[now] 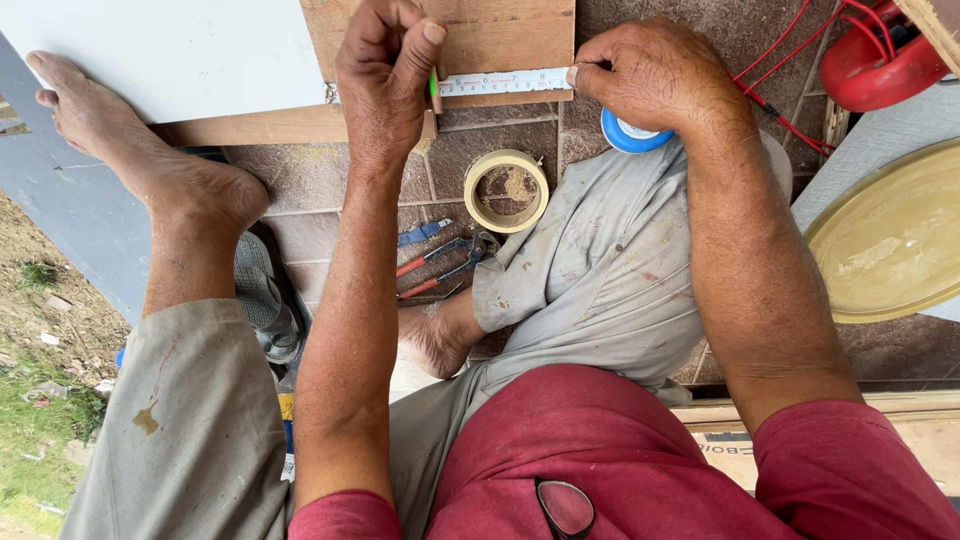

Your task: The person sits on the floor and measures a plywood panel with a tape measure, marking lines on it with a pencil. They reposition the panel and a wooden frame piece, then use a circular saw to cut the wood, with sawdust falling as they cut.

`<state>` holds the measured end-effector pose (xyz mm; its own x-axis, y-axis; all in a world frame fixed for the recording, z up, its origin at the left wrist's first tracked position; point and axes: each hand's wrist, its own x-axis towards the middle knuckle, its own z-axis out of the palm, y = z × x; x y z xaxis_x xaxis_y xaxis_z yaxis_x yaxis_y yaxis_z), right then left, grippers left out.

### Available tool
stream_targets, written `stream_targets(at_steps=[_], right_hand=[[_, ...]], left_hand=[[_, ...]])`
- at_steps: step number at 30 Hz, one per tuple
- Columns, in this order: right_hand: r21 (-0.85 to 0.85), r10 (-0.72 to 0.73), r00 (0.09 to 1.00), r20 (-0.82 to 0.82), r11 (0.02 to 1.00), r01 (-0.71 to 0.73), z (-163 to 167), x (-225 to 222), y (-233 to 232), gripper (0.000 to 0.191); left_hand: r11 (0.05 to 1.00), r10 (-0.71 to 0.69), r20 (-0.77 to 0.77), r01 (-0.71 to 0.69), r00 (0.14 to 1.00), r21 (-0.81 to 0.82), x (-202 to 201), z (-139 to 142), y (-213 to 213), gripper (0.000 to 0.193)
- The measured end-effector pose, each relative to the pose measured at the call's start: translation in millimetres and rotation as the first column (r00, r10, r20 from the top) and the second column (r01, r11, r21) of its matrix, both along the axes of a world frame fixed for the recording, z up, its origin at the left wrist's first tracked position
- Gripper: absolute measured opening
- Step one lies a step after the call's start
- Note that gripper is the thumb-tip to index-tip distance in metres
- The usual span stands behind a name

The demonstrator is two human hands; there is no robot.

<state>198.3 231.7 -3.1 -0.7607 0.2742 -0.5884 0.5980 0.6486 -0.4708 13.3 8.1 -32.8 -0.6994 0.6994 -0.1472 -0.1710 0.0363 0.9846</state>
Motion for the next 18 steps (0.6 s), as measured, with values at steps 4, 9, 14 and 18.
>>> stream_targets(at_steps=[4, 9, 14, 18], right_hand=[[-0.014, -0.017, 0.999, 0.042, 1.0, 0.017, -0.9, 0.3, 1.1, 0.028], [-0.012, -0.017, 0.998, 0.06, 1.0, 0.018, -0.3, -1.5, 2.0, 0.028], [-0.017, -0.065, 0.993, 0.094, 0.998, 0.066, 2.0, -3.6, 2.9, 0.029], [-0.054, -0.069, 0.995, 0.076, 0.996, 0.074, 1.7, -5.1, 4.8, 0.029]], left_hand=[[0.979, -0.205, 0.017, 0.205, 0.979, 0.011, 0.7, 5.2, 2.4, 0.021], [0.917, -0.378, -0.036, 0.38, 0.925, 0.126, -1.9, 11.2, 2.2, 0.027], [0.945, -0.317, -0.21, 0.29, 0.925, -0.152, 1.6, 2.3, 9.9, 0.016], [0.947, -0.319, -0.322, 0.289, 0.891, -0.14, 0.5, -0.6, 12.9, 0.007]])
